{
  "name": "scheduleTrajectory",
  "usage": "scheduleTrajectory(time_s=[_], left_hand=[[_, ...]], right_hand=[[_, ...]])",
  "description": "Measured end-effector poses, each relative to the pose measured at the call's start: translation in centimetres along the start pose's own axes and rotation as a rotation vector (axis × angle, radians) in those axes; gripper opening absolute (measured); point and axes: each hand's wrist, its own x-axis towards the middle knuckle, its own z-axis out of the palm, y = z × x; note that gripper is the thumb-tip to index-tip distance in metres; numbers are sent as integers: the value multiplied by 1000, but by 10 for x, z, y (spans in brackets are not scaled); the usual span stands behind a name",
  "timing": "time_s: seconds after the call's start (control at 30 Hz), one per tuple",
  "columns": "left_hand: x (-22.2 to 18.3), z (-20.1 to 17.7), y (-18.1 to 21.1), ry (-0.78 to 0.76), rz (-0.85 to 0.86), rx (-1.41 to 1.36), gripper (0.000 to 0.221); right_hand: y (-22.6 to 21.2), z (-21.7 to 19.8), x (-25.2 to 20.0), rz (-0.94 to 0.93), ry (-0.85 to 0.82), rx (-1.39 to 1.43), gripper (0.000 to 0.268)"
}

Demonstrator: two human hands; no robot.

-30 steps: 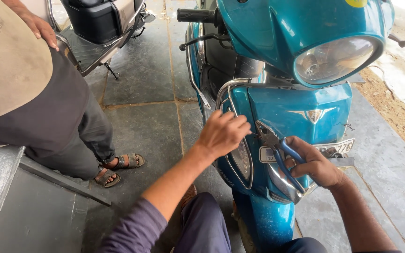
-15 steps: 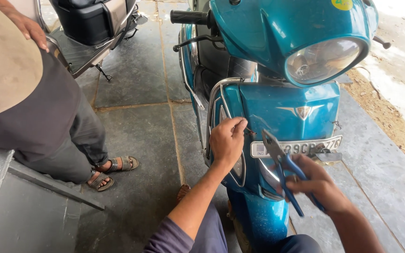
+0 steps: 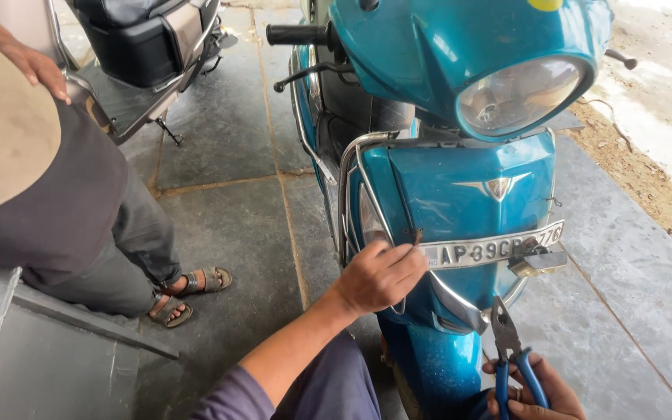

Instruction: The person is removing the front panel of a blue scooter and inspecting internal wiring and the battery.

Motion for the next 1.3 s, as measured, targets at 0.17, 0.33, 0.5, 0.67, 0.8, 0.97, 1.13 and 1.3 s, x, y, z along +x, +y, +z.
scheduleTrajectory(time_s=[0.17,0.33,0.5,0.67,0.8,0.97,1.13,1.3], left_hand=[[-16,-17,-7,72,-94,49,13],[-20,3,9,199,-737,-385,15],[-2,6,34,285,-1174,-718,22],[10,-1,30,180,-1770,-1524,44],[22,-9,20,42,-1829,-1771,32],[-14,14,6,-116,-1645,-1576,19],[4,-18,-43,-680,-784,-503,13],[10,-14,-83,-811,-230,68,21]], right_hand=[[13,-14,1,-18,14,-4,69],[34,-45,2,12,-133,-12,39],[82,-79,22,305,115,15,35],[105,-58,23,122,-67,-133,37],[114,-45,27,175,-147,29,44],[141,-62,37,214,-299,228,52],[146,-63,21,141,-118,78,41],[202,-96,23,11,235,-196,28]])
